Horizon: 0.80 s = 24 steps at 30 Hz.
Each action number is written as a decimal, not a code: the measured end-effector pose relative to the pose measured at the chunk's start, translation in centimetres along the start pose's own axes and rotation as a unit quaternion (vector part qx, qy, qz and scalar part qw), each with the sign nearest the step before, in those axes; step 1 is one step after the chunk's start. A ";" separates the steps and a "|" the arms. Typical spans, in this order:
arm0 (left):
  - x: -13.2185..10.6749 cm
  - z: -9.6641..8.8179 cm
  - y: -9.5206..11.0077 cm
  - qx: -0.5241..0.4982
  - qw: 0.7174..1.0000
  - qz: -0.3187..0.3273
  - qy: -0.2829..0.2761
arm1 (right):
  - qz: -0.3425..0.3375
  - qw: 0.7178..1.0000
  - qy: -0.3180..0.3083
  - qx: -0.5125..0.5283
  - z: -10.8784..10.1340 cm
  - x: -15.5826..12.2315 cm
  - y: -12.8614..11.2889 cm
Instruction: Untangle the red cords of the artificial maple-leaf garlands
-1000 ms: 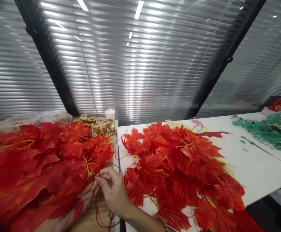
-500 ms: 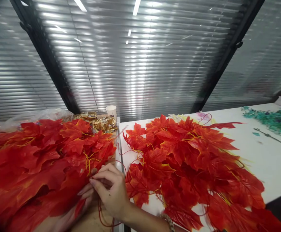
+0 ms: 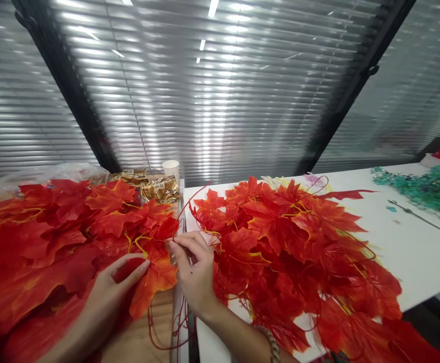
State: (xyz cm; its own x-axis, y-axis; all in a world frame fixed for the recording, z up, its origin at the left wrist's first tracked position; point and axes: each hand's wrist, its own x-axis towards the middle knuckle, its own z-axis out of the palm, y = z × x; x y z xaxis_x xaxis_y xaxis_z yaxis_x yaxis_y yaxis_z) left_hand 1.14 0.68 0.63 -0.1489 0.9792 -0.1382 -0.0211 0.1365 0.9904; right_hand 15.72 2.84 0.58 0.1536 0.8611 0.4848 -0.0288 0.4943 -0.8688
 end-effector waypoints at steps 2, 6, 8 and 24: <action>0.2 -0.3 0.0 0.056 0.997 0.042 0.022 | -0.036 0.999 0.005 -0.025 -0.1 0.1 0.0; 0.3 -0.5 0.4 0.085 0.994 0.053 0.033 | -0.076 0.993 -0.060 -0.073 0.0 -0.2 0.1; 0.1 -0.5 0.6 0.058 0.998 0.034 0.005 | -0.073 0.989 -0.097 -0.089 0.1 -0.4 0.4; -0.3 -0.2 1.5 -0.118 0.985 -0.107 -0.063 | 0.073 0.994 -0.059 -0.048 0.1 0.0 2.1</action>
State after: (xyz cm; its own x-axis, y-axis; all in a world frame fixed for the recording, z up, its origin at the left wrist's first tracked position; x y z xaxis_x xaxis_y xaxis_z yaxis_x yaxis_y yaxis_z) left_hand 0.97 0.56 2.19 0.0083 0.9447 -0.3277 -0.2697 0.3177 0.9090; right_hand 15.54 3.87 -1.25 0.0382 0.9337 0.3561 0.0530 0.3540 -0.9338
